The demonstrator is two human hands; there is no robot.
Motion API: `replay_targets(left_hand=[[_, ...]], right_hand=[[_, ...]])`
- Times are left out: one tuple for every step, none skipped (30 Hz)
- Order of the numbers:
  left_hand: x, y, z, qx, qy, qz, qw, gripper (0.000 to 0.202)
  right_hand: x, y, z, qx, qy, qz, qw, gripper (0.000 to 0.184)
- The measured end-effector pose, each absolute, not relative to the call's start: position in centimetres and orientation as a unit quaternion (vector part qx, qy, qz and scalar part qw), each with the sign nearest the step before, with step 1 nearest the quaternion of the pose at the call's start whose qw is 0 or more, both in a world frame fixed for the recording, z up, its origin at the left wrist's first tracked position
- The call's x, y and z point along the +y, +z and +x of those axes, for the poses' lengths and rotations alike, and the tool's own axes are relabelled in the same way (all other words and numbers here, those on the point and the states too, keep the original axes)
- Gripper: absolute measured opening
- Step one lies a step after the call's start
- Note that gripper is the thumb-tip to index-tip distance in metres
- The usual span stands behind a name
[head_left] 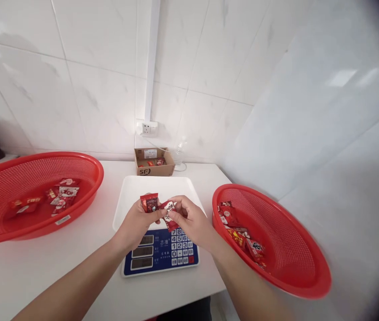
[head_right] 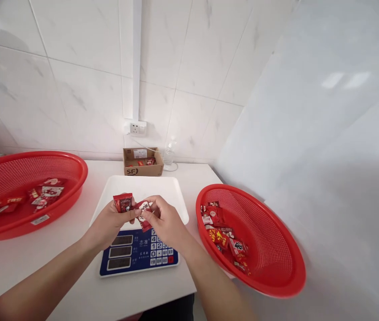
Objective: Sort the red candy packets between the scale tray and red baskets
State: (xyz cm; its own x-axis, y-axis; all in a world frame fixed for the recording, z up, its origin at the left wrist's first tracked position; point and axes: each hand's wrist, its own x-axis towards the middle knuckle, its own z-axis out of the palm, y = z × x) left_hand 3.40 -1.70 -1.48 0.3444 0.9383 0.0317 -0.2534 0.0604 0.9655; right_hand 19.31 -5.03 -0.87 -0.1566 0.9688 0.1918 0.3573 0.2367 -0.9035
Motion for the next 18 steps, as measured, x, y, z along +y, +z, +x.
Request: replay_targets(left_hand=[[-1.7,-1.6,3.4,0.338,0.463,0.508,0.643,0.02],[-1.8,-1.8,3.4,0.339,0.46,0.508,0.644,0.02],[-1.8,-1.8,3.4,0.342,0.457,0.507,0.645,0.021],[-1.8,-1.8,3.4,0.347,0.455,0.507,0.645,0.021],[-1.7,-1.6,3.4,0.353,0.455,0.509,0.639,0.022],[-1.6,-1.5,3.3,0.362,0.458,0.513,0.629,0.024],[-1.3,-1.3,3.1,0.373,0.461,0.521,0.614,0.024],[-0.9,-1.0,2.8,0.388,0.46,0.536,0.592,0.024],[-0.4,-0.9,2.4,0.407,0.456,0.555,0.565,0.024],[0.2,-0.8,1.9,0.43,0.44,0.581,0.533,0.024],[0.9,-0.8,1.4,0.46,0.419,0.609,0.493,0.025],[1.6,-0.9,0.9,0.487,0.394,0.637,0.449,0.026],[2.2,-1.1,0.4,0.509,0.37,0.665,0.403,0.027],[2.8,-1.4,0.1,0.525,0.36,0.686,0.353,0.025],[3.2,-1.6,-0.1,0.533,0.36,0.702,0.305,0.023],[3.3,-1.8,-0.2,0.538,0.371,0.71,0.261,0.02],[3.3,-1.9,-0.2,0.541,0.387,0.712,0.225,0.019],[3.1,-1.9,-0.1,0.545,0.4,0.709,0.201,0.02]], right_hand=[[-5.0,-1.0,19.3,-0.674,0.357,-0.496,0.415,0.019],[-5.0,-1.1,19.3,-0.676,0.35,-0.498,0.415,0.017],[-5.0,-1.1,19.4,-0.676,0.347,-0.501,0.414,0.018],[-5.0,-1.1,19.6,-0.673,0.349,-0.505,0.413,0.022],[-5.0,-1.0,20.0,-0.668,0.358,-0.508,0.409,0.028],[-5.0,-0.8,20.7,-0.663,0.369,-0.511,0.404,0.035],[-5.1,-0.5,21.7,-0.654,0.379,-0.518,0.402,0.041],[-5.2,-0.2,23.0,-0.642,0.379,-0.531,0.403,0.045],[-5.3,0.2,24.5,-0.629,0.37,-0.553,0.402,0.047],[-5.4,0.6,26.2,-0.615,0.343,-0.589,0.397,0.047],[-5.6,0.8,28.0,-0.607,0.31,-0.629,0.374,0.047],[-5.8,1.0,29.8,-0.601,0.276,-0.675,0.327,0.045],[-6.0,1.0,31.5,-0.596,0.242,-0.719,0.264,0.044],[-6.3,0.9,33.0,-0.588,0.232,-0.742,0.225,0.043],[-6.6,0.5,34.3,-0.582,0.229,-0.758,0.186,0.041],[-7.0,0.0,35.2,-0.579,0.231,-0.767,0.152,0.039],[-7.4,-0.6,35.9,-0.577,0.236,-0.772,0.124,0.037],[-7.8,-1.3,36.3,-0.576,0.236,-0.777,0.095,0.036]])
